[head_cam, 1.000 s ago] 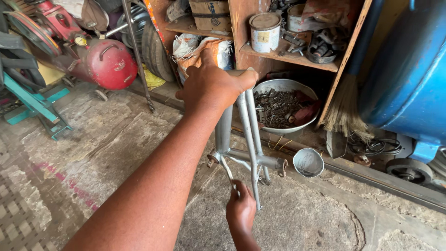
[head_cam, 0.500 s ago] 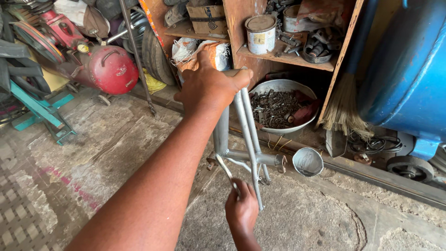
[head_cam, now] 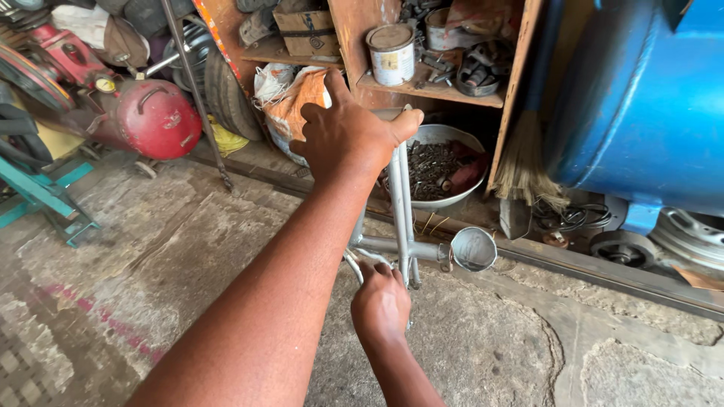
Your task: The person cleans a silver bicycle frame by hand using a toothbrush and a small cup of cleaning fluid, reaching into the joints and internal tubes of the frame.
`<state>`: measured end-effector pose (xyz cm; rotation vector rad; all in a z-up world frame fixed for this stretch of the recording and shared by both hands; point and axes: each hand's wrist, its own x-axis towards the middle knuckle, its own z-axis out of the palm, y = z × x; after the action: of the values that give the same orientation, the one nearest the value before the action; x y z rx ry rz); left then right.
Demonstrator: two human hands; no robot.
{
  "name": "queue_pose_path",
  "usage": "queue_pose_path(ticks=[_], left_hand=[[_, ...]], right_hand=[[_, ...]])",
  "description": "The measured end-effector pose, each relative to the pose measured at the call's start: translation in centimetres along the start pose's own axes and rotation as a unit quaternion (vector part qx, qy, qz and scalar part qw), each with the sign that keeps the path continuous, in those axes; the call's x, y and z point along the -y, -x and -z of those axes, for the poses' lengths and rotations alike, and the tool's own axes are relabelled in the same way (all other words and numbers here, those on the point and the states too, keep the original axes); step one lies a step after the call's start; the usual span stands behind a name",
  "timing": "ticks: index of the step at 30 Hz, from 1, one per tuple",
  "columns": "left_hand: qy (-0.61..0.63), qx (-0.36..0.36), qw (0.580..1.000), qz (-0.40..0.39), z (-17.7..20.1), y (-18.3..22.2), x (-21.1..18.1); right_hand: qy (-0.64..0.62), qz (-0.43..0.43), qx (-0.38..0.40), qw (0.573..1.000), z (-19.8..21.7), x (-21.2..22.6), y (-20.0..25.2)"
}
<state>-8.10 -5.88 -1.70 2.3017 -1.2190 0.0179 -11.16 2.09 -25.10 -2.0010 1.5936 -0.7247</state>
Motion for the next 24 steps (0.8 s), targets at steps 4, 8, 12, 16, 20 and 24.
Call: queue_pose_path(ticks=[4, 8, 12, 16, 20, 24], left_hand=[[-0.005, -0.021, 1.000, -0.007, 0.3, 1.1, -0.2], [-0.008, -0.023, 1.000, -0.014, 0.3, 1.9, -0.4], [0.004, 0.015, 0.999, 0.031, 1.0, 1.6, -0.1], [0.006, -0.006, 0.998, 0.060, 1.8, 1.0, 1.2], [0.007, -0.003, 0.998, 0.069, 2.1, 0.7, 1.8], [0.016, -0.002, 0.997, 0.081, 2.1, 0.5, 2.4]], right_hand=[[-0.004, 0.099, -0.092, 0.991, 0.2, 0.3, 0.0], [0.046, 0.041, 0.085, 0.994, 0.8, 0.8, -0.4], [-0.056, -0.020, 0.042, 0.997, 2.3, -0.2, 2.6], [-0.106, -0.105, 0.051, 0.987, 2.1, -1.3, 3.9], [-0.191, 0.014, -0.052, 0.980, -1.5, -2.8, 3.7], [-0.211, -0.071, -0.019, 0.975, -4.2, -5.4, 4.6]])
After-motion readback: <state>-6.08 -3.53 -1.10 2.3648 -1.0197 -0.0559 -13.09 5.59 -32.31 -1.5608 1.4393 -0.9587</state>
